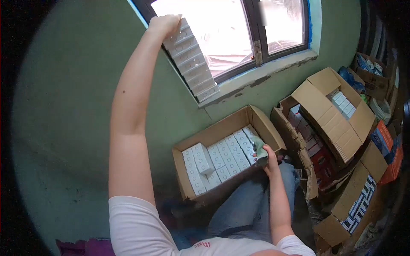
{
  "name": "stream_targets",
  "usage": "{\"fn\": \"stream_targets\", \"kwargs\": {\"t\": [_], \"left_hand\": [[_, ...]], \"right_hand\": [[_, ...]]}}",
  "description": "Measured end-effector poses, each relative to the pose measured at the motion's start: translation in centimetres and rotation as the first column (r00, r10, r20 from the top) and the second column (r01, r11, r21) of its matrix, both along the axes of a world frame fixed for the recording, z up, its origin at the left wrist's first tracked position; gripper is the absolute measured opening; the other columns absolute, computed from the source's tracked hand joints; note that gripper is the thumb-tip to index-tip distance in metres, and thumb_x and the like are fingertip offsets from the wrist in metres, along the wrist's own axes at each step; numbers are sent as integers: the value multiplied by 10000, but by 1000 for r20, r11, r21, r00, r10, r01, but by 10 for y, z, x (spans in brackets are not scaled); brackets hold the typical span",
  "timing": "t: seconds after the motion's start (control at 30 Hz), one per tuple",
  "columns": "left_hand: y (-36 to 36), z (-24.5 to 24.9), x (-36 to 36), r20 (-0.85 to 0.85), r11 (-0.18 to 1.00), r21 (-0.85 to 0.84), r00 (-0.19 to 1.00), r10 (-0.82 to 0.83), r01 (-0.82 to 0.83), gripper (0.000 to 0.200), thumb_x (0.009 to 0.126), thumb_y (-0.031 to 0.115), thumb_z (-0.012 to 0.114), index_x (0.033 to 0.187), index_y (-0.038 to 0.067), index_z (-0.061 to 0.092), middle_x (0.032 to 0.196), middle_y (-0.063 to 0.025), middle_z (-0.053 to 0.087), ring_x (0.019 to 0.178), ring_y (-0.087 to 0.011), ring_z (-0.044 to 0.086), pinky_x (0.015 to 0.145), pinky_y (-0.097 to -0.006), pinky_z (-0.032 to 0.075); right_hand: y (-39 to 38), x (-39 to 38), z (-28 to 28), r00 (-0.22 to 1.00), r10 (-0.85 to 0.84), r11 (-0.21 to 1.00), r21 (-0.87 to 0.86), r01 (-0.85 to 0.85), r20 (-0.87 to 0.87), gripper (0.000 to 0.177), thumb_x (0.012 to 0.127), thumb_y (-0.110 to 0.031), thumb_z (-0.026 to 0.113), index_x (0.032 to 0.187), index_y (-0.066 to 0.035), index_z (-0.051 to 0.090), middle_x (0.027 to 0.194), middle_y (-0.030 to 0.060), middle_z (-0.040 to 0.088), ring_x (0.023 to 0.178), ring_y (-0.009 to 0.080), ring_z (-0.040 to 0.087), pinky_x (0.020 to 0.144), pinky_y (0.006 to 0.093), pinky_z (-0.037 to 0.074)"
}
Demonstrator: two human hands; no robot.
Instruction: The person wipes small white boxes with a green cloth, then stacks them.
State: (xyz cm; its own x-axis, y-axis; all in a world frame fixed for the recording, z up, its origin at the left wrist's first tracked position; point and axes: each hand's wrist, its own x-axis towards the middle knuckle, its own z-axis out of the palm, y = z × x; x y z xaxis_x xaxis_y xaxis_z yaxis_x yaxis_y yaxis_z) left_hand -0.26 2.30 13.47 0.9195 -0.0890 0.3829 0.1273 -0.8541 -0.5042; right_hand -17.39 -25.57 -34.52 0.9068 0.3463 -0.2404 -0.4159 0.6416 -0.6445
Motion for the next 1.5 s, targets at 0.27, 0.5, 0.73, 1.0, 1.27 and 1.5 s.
{"fn": "stream_targets", "kwargs": {"t": [0.27, 0.5, 0.73, 1.0, 1.27, 1.5], "left_hand": [[-15, -157, -111, 117, 702, 169, 693, -711, 692, 189, 833, 202, 585, 1008, 129, 594, 978, -72, 642, 936, -244, 624, 792, -376, 503], [69, -463, -246, -505, 931, -355, 823, -262, 79, 416, 771, 260, 661, 1148, 121, 554, 1167, -116, 561, 1024, -292, 572, 839, -423, 492], [44, -494, -264, -429, 854, -494, 900, -78, -162, 566, 698, 230, 742, 1162, 40, 480, 1153, -179, 501, 1061, -362, 504, 836, -424, 498], [41, -487, -269, -321, 809, -577, 942, -100, -111, 479, 691, 241, 758, 1035, -11, 542, 1107, -209, 527, 1044, -380, 517, 875, -440, 478], [-9, -429, -277, -186, 839, -536, 957, -225, 93, 487, 685, 229, 761, 1052, 47, 497, 1058, -130, 531, 1011, -325, 538, 814, -437, 502], [-45, -429, -259, 91, 368, -905, 942, -324, 214, 471, 750, 241, 728, 1040, 22, 428, 981, -227, 584, 931, -388, 585, 751, -452, 466]], "right_hand": [[-12, 2, 13, 994, 63, 989, 139, -50, -94, 429, 852, -351, 533, 1097, 1, 549, 895, 110, 625, 785, 217, 632, 708, 334, 522], [-5, -4, 7, 998, -13, 1000, -27, 14, 55, 493, 827, -52, 499, 1310, -37, 400, 1145, 144, 546, 953, 254, 603, 777, 351, 514], [-14, 6, -21, 996, 76, 988, 129, -83, 56, 300, 846, -48, 418, 1134, -57, 500, 963, 75, 564, 712, 163, 528, 612, 298, 452], [-12, -15, 6, 998, -59, 981, 185, 53, 27, 294, 878, -276, 521, 1060, -48, 564, 870, 85, 617, 724, 207, 611, 634, 334, 507], [-23, -40, 10, 982, 51, 998, 31, -58, 184, 449, 772, 9, 571, 1147, -96, 348, 1074, 153, 516, 1070, 362, 567, 787, 470, 550], [-55, -40, 41, 984, 6, 960, -278, 44, 178, 550, 748, 8, 519, 1200, -73, 216, 1068, 199, 484, 849, 239, 574, 655, 345, 535]]}}
